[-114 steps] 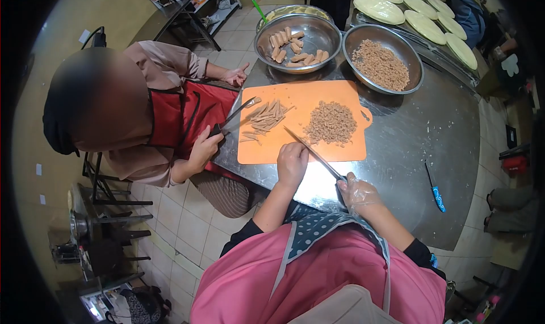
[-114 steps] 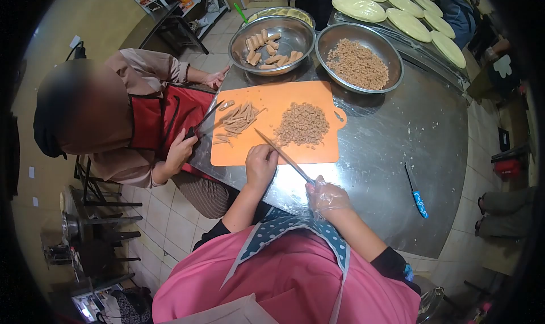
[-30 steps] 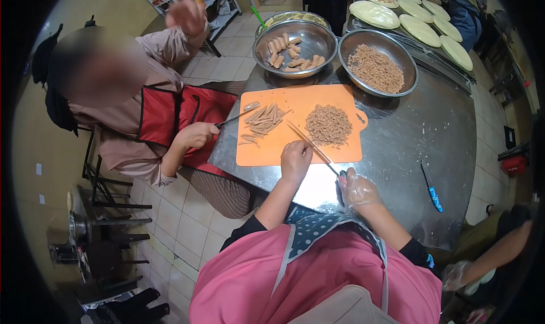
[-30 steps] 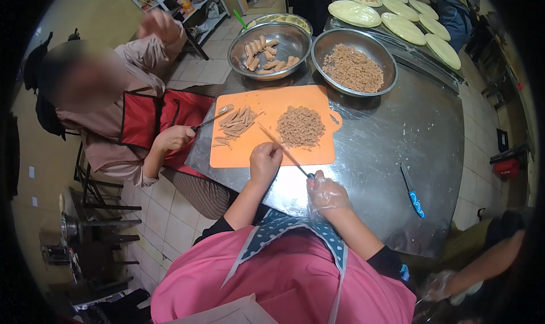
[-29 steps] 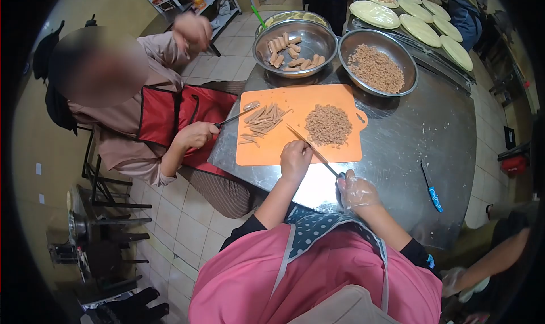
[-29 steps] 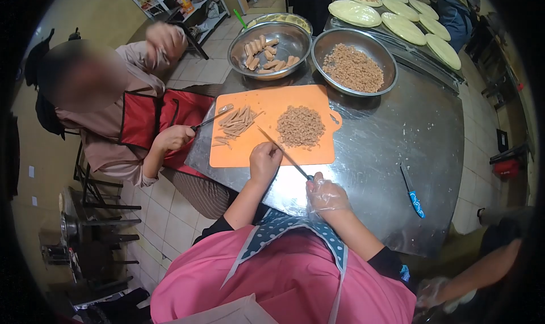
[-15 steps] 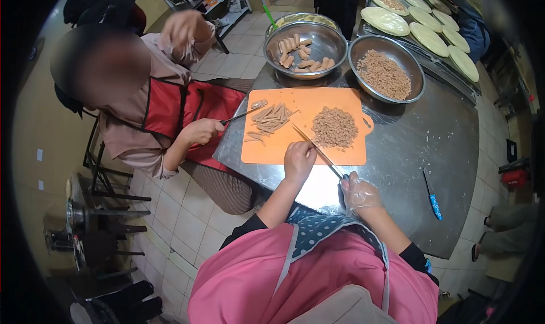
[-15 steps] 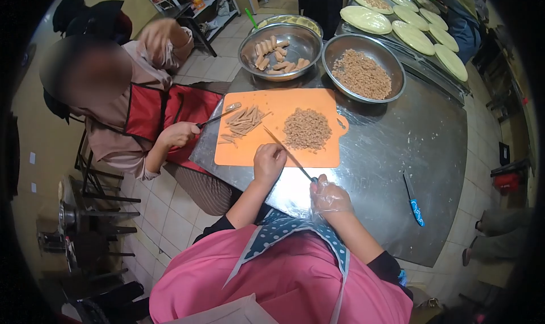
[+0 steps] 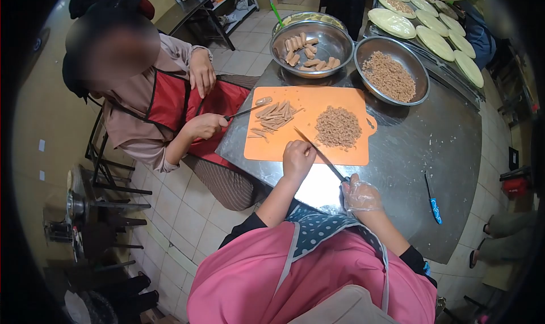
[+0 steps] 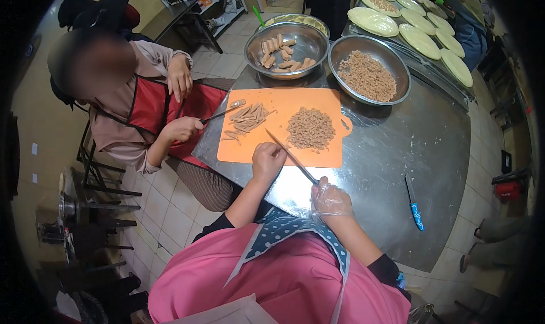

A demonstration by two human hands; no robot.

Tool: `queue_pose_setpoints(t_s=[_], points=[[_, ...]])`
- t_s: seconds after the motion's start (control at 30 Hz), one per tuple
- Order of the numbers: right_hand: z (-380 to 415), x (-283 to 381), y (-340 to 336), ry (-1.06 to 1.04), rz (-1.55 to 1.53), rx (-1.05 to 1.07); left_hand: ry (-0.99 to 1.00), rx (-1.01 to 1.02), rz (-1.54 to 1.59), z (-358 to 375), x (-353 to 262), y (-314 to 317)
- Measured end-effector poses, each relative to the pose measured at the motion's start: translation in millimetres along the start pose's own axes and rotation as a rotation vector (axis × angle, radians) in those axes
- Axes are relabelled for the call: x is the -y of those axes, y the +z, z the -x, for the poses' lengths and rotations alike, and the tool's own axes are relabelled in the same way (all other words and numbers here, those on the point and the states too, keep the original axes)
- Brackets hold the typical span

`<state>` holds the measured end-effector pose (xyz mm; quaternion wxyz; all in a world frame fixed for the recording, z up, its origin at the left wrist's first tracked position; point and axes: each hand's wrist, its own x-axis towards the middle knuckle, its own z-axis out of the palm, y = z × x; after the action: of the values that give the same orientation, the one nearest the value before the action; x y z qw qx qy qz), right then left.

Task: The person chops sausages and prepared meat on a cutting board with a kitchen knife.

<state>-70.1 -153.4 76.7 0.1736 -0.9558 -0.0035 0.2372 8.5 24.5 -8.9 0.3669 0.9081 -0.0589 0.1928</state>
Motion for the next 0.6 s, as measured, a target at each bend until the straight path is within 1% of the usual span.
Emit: queue_pose_setpoints(t_s=[0.13, 0.2, 0.27, 0.4, 0.5, 0.6], points=[[-13, -4, 11, 0.002, -0.029, -0.041, -0.023, 0.013, -0.004, 1, 0, 1], [-18, -7, 8, -0.033, -0.094, -0.030, -0.031, 0.010, 0.004, 1, -1, -1], [-8, -3, 3, -0.030, -0.064, -0.033, -0.067, 0.031, 0.000, 1, -1, -3], [-4, -4, 9, -0.025, -0.022, -0.028, -0.041, 0.048, -0.025, 2, 1, -4], [-12, -4, 9, -0.053, -0.078, -0.049, -0.036, 0.052, -0.007, 2, 2, -4], [-10, 0, 3, -0.051, -0.059, -0.048, -0.064, 0.052, 0.016, 1, 2, -7]])
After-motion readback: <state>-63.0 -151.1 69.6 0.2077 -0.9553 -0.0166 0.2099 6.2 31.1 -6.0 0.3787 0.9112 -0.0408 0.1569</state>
